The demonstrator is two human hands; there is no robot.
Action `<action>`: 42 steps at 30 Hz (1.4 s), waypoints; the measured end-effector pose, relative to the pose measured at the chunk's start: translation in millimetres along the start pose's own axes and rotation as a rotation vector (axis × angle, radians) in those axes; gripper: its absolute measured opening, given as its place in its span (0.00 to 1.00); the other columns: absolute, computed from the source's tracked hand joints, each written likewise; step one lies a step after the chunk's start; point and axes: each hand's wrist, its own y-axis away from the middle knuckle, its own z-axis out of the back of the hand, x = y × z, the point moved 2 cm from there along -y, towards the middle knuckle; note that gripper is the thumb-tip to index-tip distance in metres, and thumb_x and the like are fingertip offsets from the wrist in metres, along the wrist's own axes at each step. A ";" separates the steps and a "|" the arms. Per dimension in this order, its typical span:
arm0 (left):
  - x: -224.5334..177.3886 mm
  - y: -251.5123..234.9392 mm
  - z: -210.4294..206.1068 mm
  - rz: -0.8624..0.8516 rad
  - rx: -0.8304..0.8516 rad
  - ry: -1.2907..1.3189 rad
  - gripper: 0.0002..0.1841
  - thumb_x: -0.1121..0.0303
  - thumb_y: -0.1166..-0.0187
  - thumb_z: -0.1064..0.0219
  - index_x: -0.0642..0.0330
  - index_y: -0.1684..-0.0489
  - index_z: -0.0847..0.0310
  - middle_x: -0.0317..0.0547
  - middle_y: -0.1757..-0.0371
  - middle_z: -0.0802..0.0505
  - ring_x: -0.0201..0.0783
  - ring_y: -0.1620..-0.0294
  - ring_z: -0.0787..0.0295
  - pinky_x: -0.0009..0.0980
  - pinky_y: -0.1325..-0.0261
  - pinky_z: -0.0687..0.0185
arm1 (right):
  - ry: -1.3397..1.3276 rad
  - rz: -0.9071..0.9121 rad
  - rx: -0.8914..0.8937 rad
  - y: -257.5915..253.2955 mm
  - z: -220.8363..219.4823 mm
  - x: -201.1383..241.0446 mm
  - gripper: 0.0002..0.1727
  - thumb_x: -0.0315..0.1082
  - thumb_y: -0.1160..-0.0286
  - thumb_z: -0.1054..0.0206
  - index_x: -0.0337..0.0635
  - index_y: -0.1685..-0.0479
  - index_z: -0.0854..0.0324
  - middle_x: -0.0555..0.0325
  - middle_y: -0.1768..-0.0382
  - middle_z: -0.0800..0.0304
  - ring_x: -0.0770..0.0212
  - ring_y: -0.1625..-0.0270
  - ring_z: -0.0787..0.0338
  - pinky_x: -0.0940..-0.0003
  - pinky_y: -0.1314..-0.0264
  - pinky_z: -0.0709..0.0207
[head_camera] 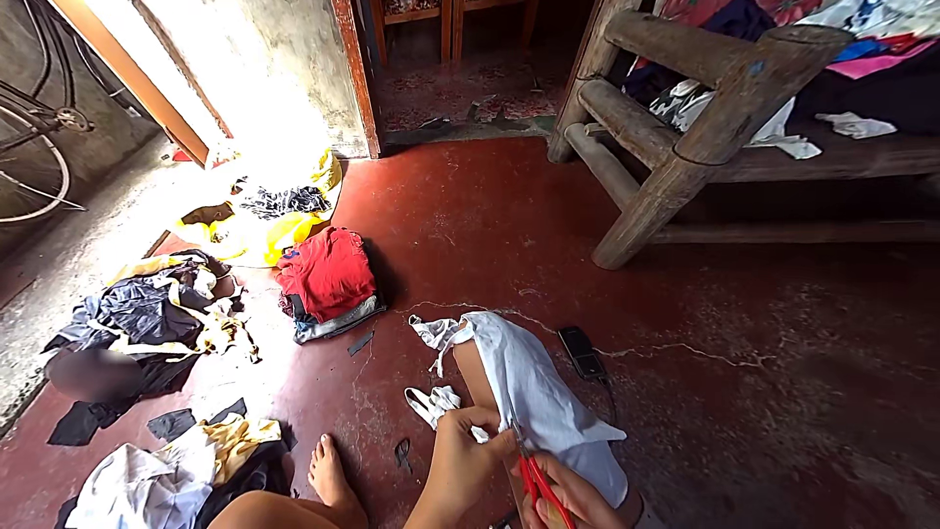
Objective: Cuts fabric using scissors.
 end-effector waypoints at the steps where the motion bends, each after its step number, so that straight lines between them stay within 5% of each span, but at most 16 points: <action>1: 0.0 -0.2 0.6 0.004 0.006 0.006 0.05 0.70 0.29 0.25 0.62 0.71 0.08 0.35 0.69 0.06 0.21 0.67 0.11 0.22 0.60 0.15 | -0.020 -0.007 -0.007 -1.1 0.9 -0.8 0.18 0.33 0.17 0.44 0.42 0.32 0.36 0.67 0.62 0.18 0.70 0.68 0.14 0.74 0.76 0.22; 11: -4.7 0.7 1.6 0.058 0.061 0.194 0.04 0.75 0.27 0.29 0.66 0.63 0.09 0.35 0.64 0.06 0.23 0.60 0.10 0.24 0.52 0.13 | -0.161 0.019 -0.023 -3.2 0.2 -4.5 0.16 0.32 0.17 0.47 0.46 0.33 0.37 0.71 0.63 0.18 0.72 0.68 0.15 0.75 0.73 0.20; 26: -2.0 -1.4 5.2 0.080 0.010 -0.028 0.05 0.69 0.29 0.24 0.61 0.69 0.06 0.35 0.67 0.04 0.20 0.66 0.10 0.23 0.60 0.15 | -0.169 0.038 -0.064 -0.7 -5.0 -8.6 0.19 0.26 0.21 0.46 0.47 0.33 0.36 0.72 0.62 0.19 0.75 0.70 0.18 0.77 0.75 0.24; 36: -4.4 -2.7 9.4 0.133 0.029 -0.077 0.06 0.66 0.29 0.23 0.59 0.69 0.06 0.34 0.69 0.05 0.20 0.71 0.13 0.22 0.65 0.17 | -0.161 0.075 -0.091 -2.1 -4.0 -4.5 0.18 0.22 0.22 0.43 0.46 0.36 0.31 0.72 0.70 0.15 0.73 0.75 0.15 0.76 0.79 0.22; 42: -5.2 0.2 3.9 -0.111 -0.123 -0.145 0.07 0.66 0.34 0.23 0.59 0.68 0.06 0.36 0.63 0.04 0.24 0.56 0.10 0.25 0.51 0.16 | -0.167 0.079 -0.072 0.1 -4.5 -1.7 0.18 0.23 0.21 0.45 0.46 0.35 0.32 0.73 0.71 0.15 0.74 0.75 0.15 0.76 0.78 0.21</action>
